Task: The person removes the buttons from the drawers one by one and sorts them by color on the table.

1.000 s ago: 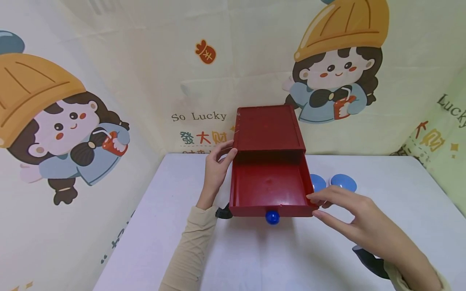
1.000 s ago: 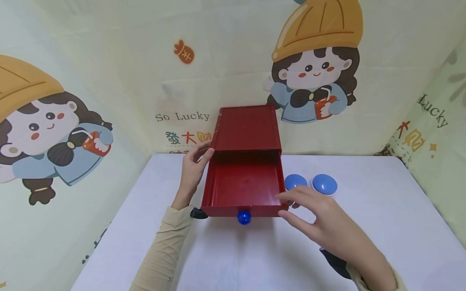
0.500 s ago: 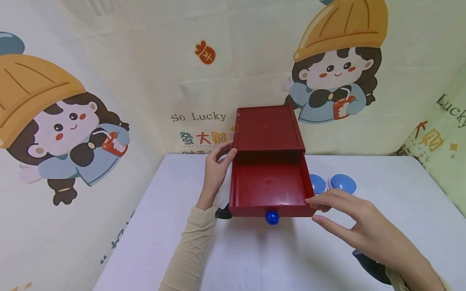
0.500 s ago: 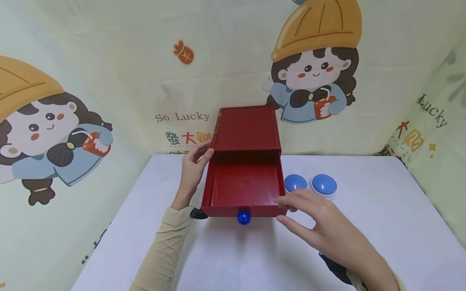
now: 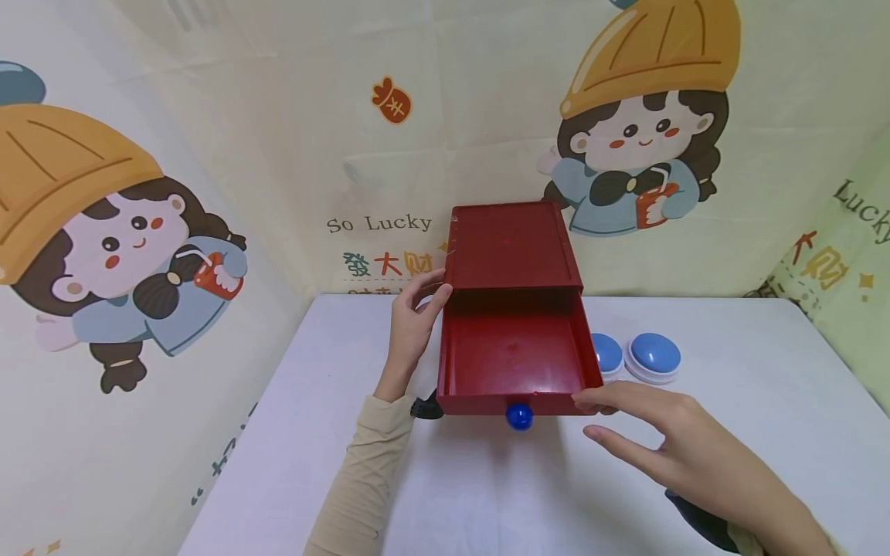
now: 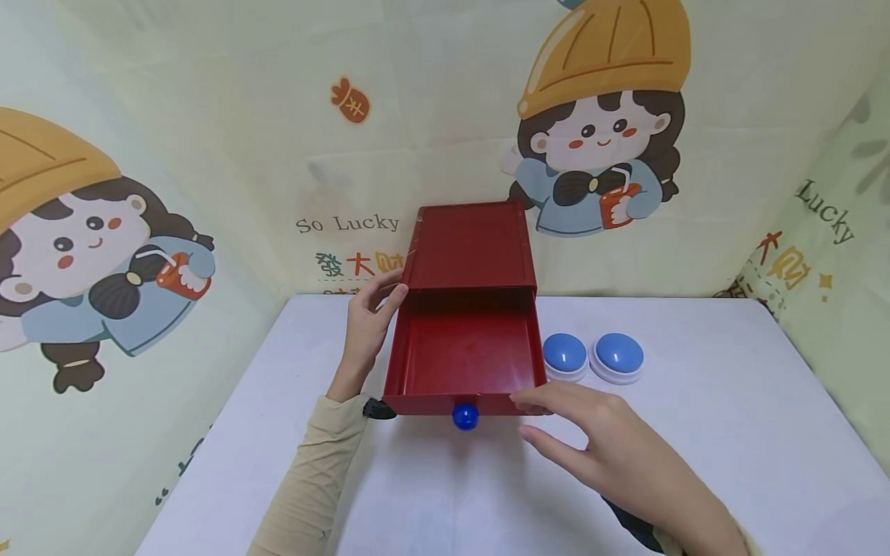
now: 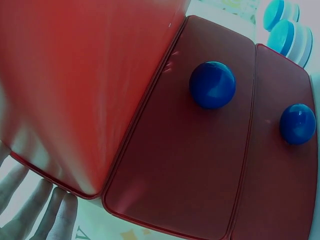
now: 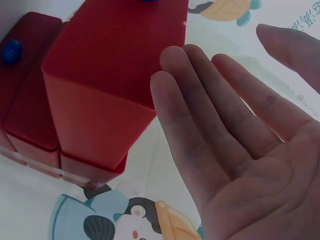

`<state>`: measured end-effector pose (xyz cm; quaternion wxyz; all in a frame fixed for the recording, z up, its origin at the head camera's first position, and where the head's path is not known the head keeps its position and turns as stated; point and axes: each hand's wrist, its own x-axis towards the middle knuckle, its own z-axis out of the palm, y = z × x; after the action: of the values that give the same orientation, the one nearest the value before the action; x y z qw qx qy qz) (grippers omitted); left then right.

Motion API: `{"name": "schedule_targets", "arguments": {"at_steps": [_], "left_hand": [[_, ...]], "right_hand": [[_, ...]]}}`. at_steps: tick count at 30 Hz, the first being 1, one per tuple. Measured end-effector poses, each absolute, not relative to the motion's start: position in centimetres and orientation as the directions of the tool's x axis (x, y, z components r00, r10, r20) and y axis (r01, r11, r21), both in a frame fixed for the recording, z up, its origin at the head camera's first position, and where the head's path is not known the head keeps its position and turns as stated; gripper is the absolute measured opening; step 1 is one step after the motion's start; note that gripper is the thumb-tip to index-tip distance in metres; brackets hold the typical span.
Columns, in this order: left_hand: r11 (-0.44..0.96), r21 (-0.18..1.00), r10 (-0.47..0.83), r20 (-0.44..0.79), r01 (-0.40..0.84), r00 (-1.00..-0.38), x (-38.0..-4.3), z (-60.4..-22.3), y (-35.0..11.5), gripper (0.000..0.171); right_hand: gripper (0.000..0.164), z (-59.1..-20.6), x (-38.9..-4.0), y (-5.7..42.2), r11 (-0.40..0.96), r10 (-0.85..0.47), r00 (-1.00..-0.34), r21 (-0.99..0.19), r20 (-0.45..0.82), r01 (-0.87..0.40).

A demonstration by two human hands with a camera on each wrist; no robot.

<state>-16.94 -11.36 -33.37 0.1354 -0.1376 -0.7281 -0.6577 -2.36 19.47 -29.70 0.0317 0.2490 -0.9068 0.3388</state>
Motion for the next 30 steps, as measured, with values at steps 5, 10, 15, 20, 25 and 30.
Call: {"name": "schedule_targets", "arguments": {"at_steps": [5, 10, 15, 20, 25, 30], "left_hand": [[0.099, 0.922, 0.019, 0.375, 0.375, -0.927, -17.0, -33.5, -11.4, 0.039], [0.098, 0.92, 0.016, 0.379, 0.378, -0.925, -17.0, -33.5, -11.4, 0.039], [0.095, 0.919, 0.015, 0.382, 0.381, -0.924, -17.0, -33.5, -11.5, 0.038], [0.09, 0.919, 0.013, 0.383, 0.383, -0.923, -17.0, -33.5, -11.5, 0.038], [0.082, 0.919, 0.013, 0.387, 0.386, -0.922, -17.0, -33.5, -11.5, 0.038], [0.076, 0.918, 0.014, 0.388, 0.388, -0.921, -17.1, -33.4, -11.4, 0.038]], "right_hand": [[0.033, -30.1, -2.4, 19.2, 0.619, -0.452, -0.872, -0.638, 0.187, -0.458], [0.03, -30.5, -2.7, 19.1, 0.575, -0.484, -0.868, -0.707, 0.113, -0.413], [0.031, -30.9, -2.9, 19.0, 0.578, -0.489, -0.87, -0.726, 0.057, -0.373], [0.031, -31.2, -3.0, 18.9, 0.566, -0.507, -0.861, -0.739, 0.036, -0.364], [0.032, -31.4, -3.0, 18.5, 0.556, -0.511, -0.859, -0.763, -0.001, -0.33], [0.033, -31.8, -3.2, 18.0, 0.566, -0.505, -0.862, -0.766, -0.032, -0.304]]}}
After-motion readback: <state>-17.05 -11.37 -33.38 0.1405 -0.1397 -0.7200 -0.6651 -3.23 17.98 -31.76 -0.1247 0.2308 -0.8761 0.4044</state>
